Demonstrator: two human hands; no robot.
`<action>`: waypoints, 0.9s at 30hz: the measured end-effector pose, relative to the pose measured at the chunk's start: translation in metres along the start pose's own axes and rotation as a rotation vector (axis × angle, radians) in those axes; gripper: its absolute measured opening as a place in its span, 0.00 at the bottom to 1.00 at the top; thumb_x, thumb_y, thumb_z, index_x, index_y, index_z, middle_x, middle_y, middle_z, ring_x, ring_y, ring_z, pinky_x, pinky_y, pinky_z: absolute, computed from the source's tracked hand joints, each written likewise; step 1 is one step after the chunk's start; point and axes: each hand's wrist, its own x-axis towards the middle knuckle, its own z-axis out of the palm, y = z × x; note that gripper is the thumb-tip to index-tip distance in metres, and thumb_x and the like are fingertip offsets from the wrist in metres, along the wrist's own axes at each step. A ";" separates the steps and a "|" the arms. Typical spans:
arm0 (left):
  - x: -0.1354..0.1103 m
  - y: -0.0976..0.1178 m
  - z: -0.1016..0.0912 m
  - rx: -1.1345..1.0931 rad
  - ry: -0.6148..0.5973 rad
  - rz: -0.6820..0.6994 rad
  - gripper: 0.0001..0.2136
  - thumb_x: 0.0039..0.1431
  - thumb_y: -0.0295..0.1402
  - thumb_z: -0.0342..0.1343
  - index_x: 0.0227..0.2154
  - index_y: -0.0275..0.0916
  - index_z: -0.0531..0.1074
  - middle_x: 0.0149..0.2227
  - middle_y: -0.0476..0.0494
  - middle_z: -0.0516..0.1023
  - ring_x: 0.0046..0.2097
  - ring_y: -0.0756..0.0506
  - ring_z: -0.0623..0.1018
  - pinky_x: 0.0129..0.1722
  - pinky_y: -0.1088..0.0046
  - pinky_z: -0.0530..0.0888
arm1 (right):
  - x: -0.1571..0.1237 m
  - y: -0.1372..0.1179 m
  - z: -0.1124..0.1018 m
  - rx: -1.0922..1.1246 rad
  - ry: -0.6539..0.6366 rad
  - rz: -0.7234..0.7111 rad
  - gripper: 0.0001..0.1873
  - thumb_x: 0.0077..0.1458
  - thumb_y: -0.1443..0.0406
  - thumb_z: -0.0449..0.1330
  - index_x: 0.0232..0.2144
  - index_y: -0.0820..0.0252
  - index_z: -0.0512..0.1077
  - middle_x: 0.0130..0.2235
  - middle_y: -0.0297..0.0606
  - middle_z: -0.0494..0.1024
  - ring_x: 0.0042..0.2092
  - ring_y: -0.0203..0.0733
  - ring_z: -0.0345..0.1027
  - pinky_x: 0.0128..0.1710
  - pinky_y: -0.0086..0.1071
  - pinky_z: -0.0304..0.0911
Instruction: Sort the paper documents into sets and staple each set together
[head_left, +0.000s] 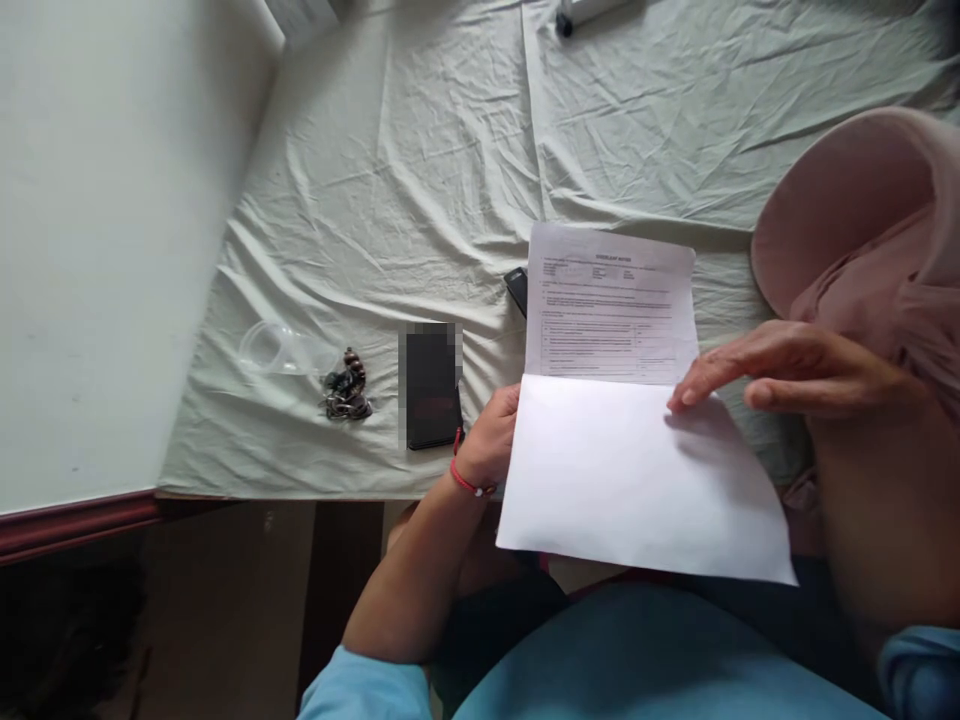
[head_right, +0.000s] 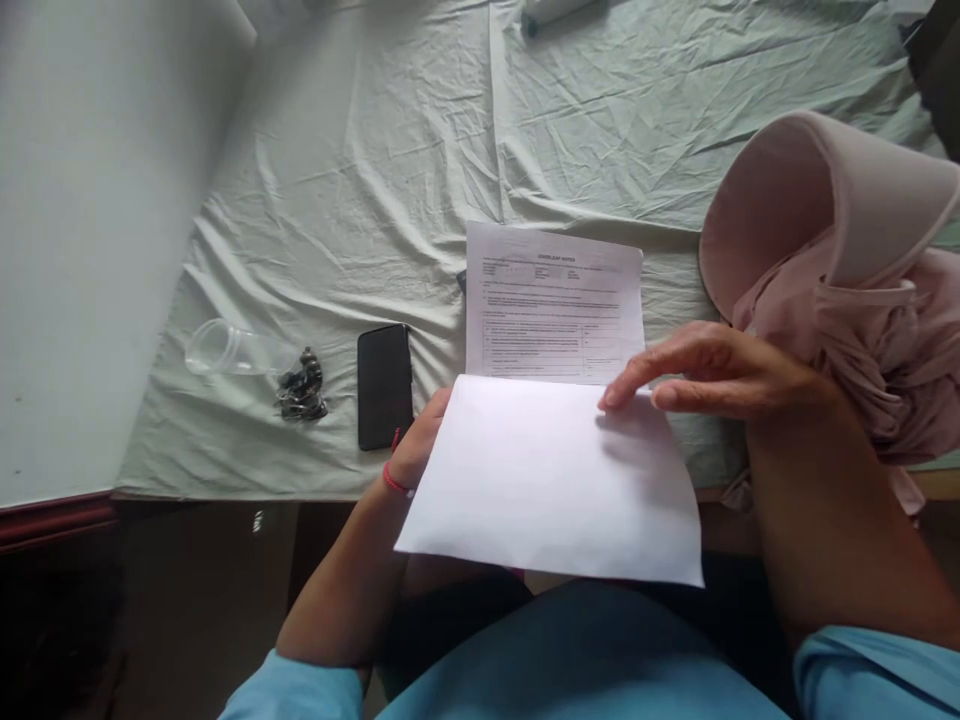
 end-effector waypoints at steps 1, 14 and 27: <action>-0.001 0.001 0.000 0.004 -0.009 -0.006 0.19 0.46 0.44 0.76 0.33 0.33 0.84 0.29 0.42 0.83 0.31 0.44 0.80 0.32 0.72 0.75 | -0.001 0.000 0.000 0.021 -0.039 0.000 0.16 0.64 0.54 0.63 0.47 0.52 0.86 0.44 0.44 0.86 0.47 0.49 0.82 0.48 0.39 0.77; 0.004 -0.016 -0.003 0.172 -0.010 0.118 0.19 0.61 0.51 0.64 0.35 0.36 0.82 0.32 0.42 0.83 0.38 0.44 0.79 0.36 0.73 0.74 | 0.029 0.023 0.019 -0.078 1.152 0.269 0.14 0.52 0.62 0.72 0.41 0.59 0.83 0.33 0.34 0.81 0.25 0.25 0.60 0.21 0.21 0.53; 0.002 -0.013 -0.004 0.130 -0.010 0.056 0.26 0.62 0.58 0.60 0.40 0.35 0.81 0.32 0.43 0.81 0.32 0.48 0.73 0.31 0.73 0.70 | 0.029 0.028 0.010 0.114 1.264 0.307 0.28 0.36 0.58 0.80 0.38 0.59 0.75 0.35 0.32 0.79 0.27 0.28 0.66 0.20 0.22 0.58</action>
